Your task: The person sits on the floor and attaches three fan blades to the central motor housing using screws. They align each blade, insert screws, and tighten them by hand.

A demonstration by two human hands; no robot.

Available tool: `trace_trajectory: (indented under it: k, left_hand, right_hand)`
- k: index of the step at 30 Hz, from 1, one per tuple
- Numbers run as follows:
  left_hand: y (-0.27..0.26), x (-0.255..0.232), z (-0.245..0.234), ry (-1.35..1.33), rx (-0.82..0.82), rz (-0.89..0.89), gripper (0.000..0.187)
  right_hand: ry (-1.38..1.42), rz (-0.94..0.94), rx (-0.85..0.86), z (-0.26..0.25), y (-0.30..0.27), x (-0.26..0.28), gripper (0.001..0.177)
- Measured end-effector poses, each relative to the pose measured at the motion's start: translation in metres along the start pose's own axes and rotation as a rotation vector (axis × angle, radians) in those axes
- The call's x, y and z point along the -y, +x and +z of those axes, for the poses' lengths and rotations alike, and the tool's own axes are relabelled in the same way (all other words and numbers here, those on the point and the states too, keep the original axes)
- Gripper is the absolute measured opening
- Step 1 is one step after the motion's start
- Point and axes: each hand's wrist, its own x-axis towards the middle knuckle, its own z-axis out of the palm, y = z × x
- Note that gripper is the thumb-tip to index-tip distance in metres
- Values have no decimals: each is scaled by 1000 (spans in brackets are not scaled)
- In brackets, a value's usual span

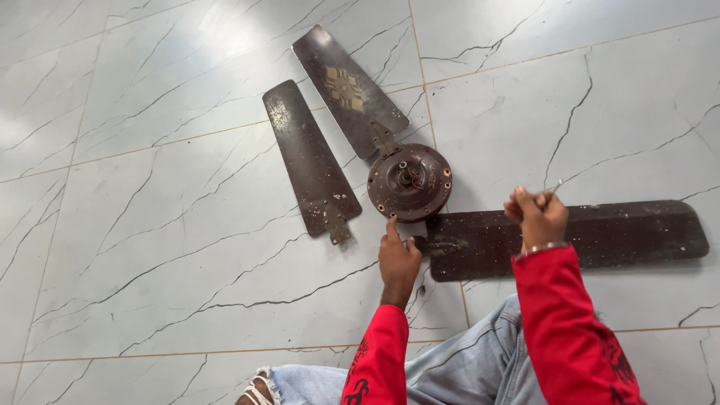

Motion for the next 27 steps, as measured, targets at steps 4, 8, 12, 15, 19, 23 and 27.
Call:
trace_trajectory:
  k: [4,8,12,15,19,23,27]
  left_hand:
    - [-1,-9,3,65,84,-113,75]
    - [6,-6,8,172,231,-164,67]
    - [16,4,16,187,233,-133,42]
    - [21,14,24,185,204,-101,28]
    - [24,20,27,117,165,-127,29]
    - [28,22,33,-49,207,-212,30]
    - [24,13,40,-259,243,-139,25]
  right_hand:
    - [-82,39,46,-19,-16,-11,29]
    - [-190,138,38,-14,3,-26,32]
    - [-218,178,15,-6,14,-36,31]
    - [-230,122,91,-8,15,-39,33]
    - [-200,131,70,-9,19,-39,33]
    - [-163,106,45,-14,22,-42,35]
    - [-184,76,62,-14,23,-41,40]
